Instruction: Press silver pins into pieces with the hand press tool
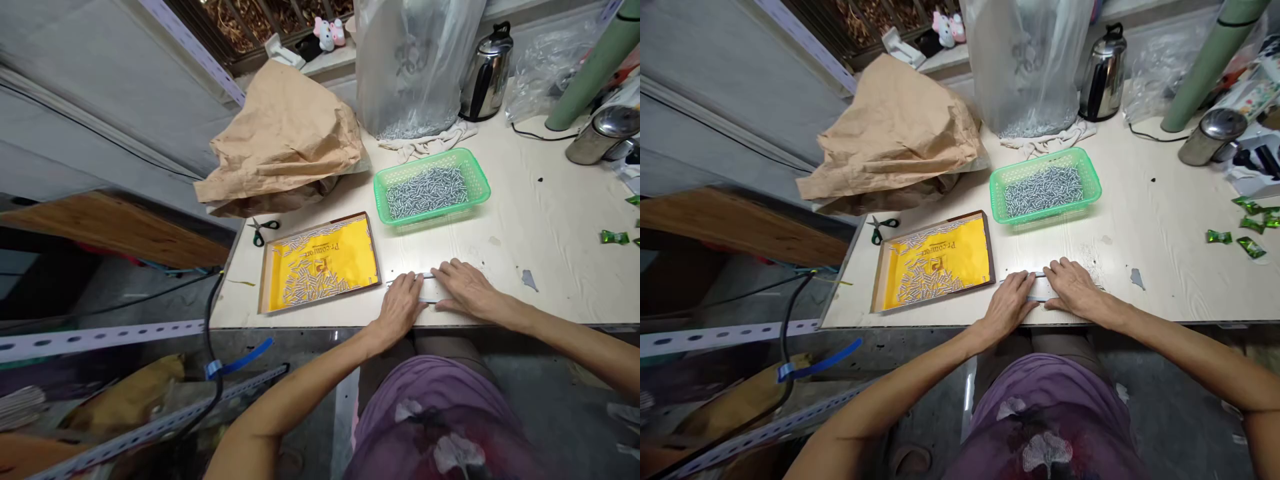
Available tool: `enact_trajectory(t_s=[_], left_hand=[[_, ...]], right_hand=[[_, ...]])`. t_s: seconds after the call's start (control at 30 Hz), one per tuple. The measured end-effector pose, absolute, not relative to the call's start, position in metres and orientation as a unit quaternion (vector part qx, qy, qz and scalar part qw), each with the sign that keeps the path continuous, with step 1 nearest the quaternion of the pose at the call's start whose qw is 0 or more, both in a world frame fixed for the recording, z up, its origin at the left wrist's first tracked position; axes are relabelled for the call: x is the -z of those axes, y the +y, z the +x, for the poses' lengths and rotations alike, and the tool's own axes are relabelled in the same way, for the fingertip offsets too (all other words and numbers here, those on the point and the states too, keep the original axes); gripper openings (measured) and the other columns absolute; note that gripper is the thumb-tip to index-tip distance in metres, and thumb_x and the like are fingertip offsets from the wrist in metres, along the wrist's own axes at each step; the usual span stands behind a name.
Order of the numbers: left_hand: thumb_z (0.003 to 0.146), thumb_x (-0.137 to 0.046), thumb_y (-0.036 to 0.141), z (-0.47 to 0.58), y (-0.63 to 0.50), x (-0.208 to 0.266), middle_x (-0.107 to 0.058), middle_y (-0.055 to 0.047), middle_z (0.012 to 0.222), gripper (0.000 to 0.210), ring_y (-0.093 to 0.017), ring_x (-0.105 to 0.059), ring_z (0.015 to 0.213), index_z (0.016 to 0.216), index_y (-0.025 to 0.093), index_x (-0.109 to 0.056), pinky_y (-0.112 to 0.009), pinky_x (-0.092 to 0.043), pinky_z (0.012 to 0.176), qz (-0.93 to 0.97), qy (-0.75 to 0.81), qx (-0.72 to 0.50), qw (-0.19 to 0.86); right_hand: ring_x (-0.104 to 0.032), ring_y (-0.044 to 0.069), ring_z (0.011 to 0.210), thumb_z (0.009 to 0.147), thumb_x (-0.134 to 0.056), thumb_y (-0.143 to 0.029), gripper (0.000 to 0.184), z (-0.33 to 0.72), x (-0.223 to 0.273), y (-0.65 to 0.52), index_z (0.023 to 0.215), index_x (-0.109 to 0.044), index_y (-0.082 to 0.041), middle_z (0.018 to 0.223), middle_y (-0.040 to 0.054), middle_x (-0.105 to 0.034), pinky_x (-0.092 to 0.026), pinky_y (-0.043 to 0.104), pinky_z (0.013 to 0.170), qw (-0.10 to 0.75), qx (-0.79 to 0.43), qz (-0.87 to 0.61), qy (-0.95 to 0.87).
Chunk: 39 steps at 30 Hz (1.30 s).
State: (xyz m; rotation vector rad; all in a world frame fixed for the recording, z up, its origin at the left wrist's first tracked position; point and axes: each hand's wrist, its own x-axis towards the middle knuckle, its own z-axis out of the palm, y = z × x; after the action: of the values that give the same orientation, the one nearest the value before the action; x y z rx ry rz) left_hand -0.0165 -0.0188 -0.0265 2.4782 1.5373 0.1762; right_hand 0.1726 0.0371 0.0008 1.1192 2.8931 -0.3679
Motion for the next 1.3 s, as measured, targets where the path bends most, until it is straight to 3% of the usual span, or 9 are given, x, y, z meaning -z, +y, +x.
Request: enact_trajectory(t_s=[0.07,0.27,0.43,0.53,0.8,0.9,1.0,1.13,1.3], left_hand=[[0.094,-0.046,0.026,-0.013,-0.034,0.037,-0.051,-0.018,0.136,0.044,-0.029,-0.045,0.130,0.136,0.013,-0.039,-0.045,-0.042,0.104,0.851,0.506,-0.107,0.095],[0.096,-0.040,0.045,0.002,-0.060,0.053,-0.046,-0.016,0.144,0.054,-0.026,-0.028,0.143,0.139,0.012,-0.038,-0.042,-0.032,0.114,0.883,0.428,-0.149,0.121],[0.095,-0.038,0.052,0.005,-0.058,0.052,-0.045,-0.016,0.144,0.061,-0.025,-0.028,0.143,0.141,0.012,-0.037,-0.043,-0.028,0.116,0.875,0.435,-0.150,0.151],[0.092,-0.040,0.058,0.005,-0.060,0.056,-0.048,-0.019,0.141,0.068,-0.030,-0.036,0.138,0.140,0.010,-0.040,-0.046,-0.030,0.114,0.875,0.437,-0.132,0.162],[0.088,-0.050,0.056,0.010,-0.062,0.062,-0.044,-0.023,0.143,0.068,-0.042,-0.033,0.136,0.139,0.013,-0.043,-0.062,-0.027,0.108,0.897,0.424,-0.059,0.110],[0.091,-0.048,0.050,0.009,-0.064,0.061,-0.053,-0.018,0.136,0.056,-0.035,-0.045,0.129,0.135,0.017,-0.049,-0.053,-0.034,0.107,0.919,0.375,-0.081,0.088],[0.096,-0.043,0.032,-0.011,-0.068,0.055,-0.066,-0.011,0.113,0.036,-0.021,-0.059,0.110,0.126,0.019,-0.056,-0.039,-0.044,0.100,0.929,0.329,-0.165,0.031],[0.095,-0.040,0.016,-0.080,-0.053,0.035,-0.066,-0.008,0.084,0.027,-0.017,-0.059,0.081,0.104,0.017,-0.066,-0.032,-0.049,0.077,0.827,0.517,-0.212,-0.058],[0.092,-0.049,0.022,-0.158,-0.007,0.014,-0.063,-0.010,0.083,0.023,-0.022,-0.051,0.081,0.081,0.018,-0.069,-0.033,-0.043,0.072,0.661,0.748,-0.017,-0.067]], right_hand=[[-0.053,0.024,0.086,0.079,-0.068,-0.045,0.048,0.178,-0.002,0.045,0.113,-0.058,-0.013,0.100,0.0119,-0.062,-0.039,0.033,0.071,0.022,0.138,0.345,0.928],[-0.053,0.021,0.083,0.090,-0.055,-0.021,0.012,0.176,0.009,0.076,0.092,-0.064,-0.015,0.091,0.0095,-0.065,-0.034,0.031,0.071,0.010,0.102,0.381,0.919],[-0.051,0.024,0.087,0.088,-0.057,-0.021,0.012,0.150,0.001,0.089,0.094,-0.066,-0.016,0.091,0.0098,-0.066,-0.030,0.036,0.075,-0.005,0.033,0.366,0.930],[-0.049,0.023,0.094,0.087,-0.059,-0.021,0.014,0.122,-0.007,0.070,0.098,-0.068,-0.023,0.099,0.0070,-0.065,-0.030,0.035,0.074,-0.003,0.072,0.230,0.970],[-0.047,0.021,0.092,0.085,-0.060,-0.017,0.016,0.068,0.012,0.040,0.069,-0.064,-0.019,0.087,0.0059,-0.062,-0.032,0.035,0.077,-0.003,0.103,0.023,0.994],[-0.048,0.018,0.083,0.087,-0.054,-0.015,0.017,0.062,0.021,0.041,0.072,-0.062,-0.018,0.079,0.0048,-0.062,-0.034,0.033,0.074,-0.052,0.129,0.026,0.990],[-0.050,0.017,0.077,0.090,-0.048,-0.017,0.016,0.065,0.008,0.052,0.082,-0.062,-0.017,0.078,0.0050,-0.063,-0.038,0.032,0.070,-0.186,0.162,0.086,0.965],[-0.054,0.019,0.079,0.092,-0.042,-0.020,0.021,0.091,-0.035,0.108,0.088,-0.062,-0.018,0.081,0.0068,-0.064,-0.043,0.033,0.071,-0.332,0.124,0.206,0.912],[-0.055,0.026,0.085,0.093,-0.044,-0.036,0.030,0.134,-0.051,0.175,0.103,-0.065,-0.017,0.088,0.0120,-0.063,-0.046,0.039,0.070,-0.293,-0.006,0.368,0.882]])
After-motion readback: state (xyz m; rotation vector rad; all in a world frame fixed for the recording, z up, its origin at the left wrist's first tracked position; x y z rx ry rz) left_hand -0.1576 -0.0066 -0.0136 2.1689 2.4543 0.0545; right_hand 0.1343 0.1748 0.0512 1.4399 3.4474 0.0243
